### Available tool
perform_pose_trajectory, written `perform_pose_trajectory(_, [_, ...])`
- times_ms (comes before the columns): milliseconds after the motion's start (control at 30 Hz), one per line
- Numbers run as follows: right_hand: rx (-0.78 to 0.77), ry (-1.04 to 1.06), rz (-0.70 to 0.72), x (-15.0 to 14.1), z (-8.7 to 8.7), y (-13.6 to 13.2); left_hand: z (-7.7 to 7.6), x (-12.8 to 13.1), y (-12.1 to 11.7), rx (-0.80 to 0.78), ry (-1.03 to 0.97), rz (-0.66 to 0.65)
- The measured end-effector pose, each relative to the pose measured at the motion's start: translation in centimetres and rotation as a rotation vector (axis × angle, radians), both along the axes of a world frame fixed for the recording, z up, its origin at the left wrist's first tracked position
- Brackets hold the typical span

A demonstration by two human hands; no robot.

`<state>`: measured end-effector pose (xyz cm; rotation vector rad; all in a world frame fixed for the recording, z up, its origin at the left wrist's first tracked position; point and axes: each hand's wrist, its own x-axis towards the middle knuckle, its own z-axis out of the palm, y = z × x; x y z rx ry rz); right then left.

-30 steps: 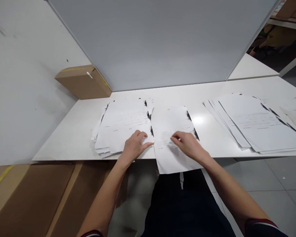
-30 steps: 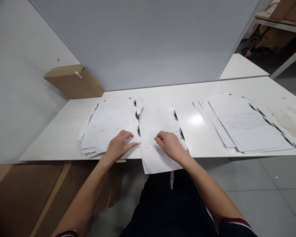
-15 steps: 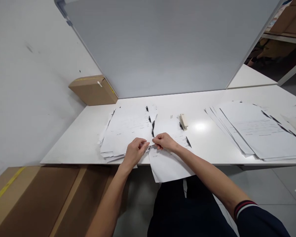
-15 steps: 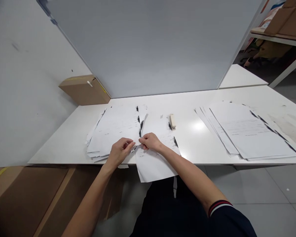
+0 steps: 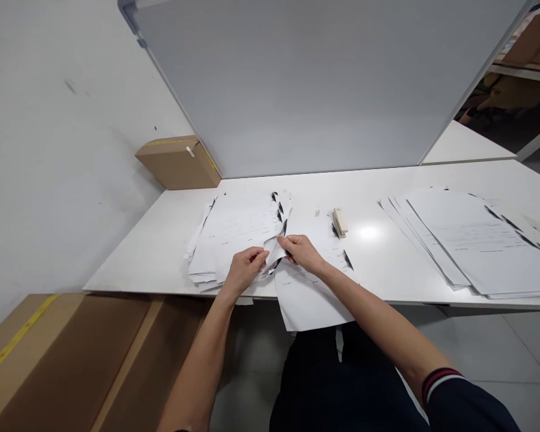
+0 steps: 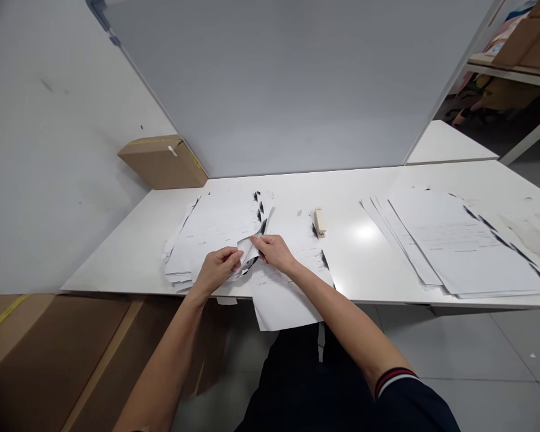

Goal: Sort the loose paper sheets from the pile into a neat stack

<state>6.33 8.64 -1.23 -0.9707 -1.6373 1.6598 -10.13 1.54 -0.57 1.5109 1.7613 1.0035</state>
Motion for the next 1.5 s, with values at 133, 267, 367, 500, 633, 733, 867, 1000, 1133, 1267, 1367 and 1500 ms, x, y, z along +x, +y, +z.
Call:
perform_pose_trajectory(133, [-0.044, -0.028, 0.025, 0.9, -0.5, 0.4, -0.2, -0.7, 0.1, -0.047, -0.088, 0.005])
perform_pose_trajectory(267, [-0.038, -0.083, 0.005, 1.6, -1.3, 0.7, 0.0, -0.9, 0.2, -0.060, -0.068, -0.019])
perform_pose_trajectory(367, [0.026, -0.132, -0.048, 1.5, -1.2, 0.5, 0.0, 0.4, -0.1, 0.017, 0.149, 0.028])
perform_pose_trajectory(500, [0.167, -0.181, -0.124, 1.5, 0.6, 0.3, -0.5, 2.6, -0.5, 0.191, 0.755, 0.038])
perform_pose_trajectory(633, [0.274, -0.216, -0.193, 4.8, 3.3, -0.1, -1.0, 1.4, -0.3, 0.146, 1.116, 0.120])
perform_pose_trajectory(733, [0.104, -0.240, -0.206, 10.1, 3.7, -1.7, -0.5, -0.8, -0.5, 0.123, 1.128, 0.164])
perform_pose_trajectory(867, [-0.140, -0.351, -0.273, 17.0, 1.6, -5.5, 0.9, -0.5, -3.6, 0.248, 0.935, 0.127])
perform_pose_trajectory(1000, [-0.239, -0.479, -0.323, 20.3, -0.5, -9.3, 0.5, 2.4, -8.5, -0.129, 0.706, 0.142])
perform_pose_trajectory(1133, [-0.266, -0.490, -0.338, 20.0, -1.6, -11.1, -3.3, 5.0, -10.1, -0.434, 0.080, 0.086])
perform_pose_trajectory(1267, [-0.087, -0.612, -0.314, 19.2, -2.2, -11.2, -6.2, 8.2, -9.6, -0.400, -0.722, 0.211])
perform_pose_trajectory(1367, [0.054, -0.761, -0.390, 19.9, -2.4, -11.4, -5.8, 10.7, -10.5, -0.471, -1.006, 0.148])
perform_pose_trajectory(1500, [-0.204, -0.432, -0.546, 22.0, -3.2, -13.0, -4.5, 13.2, -12.7, -0.610, -1.168, 0.047])
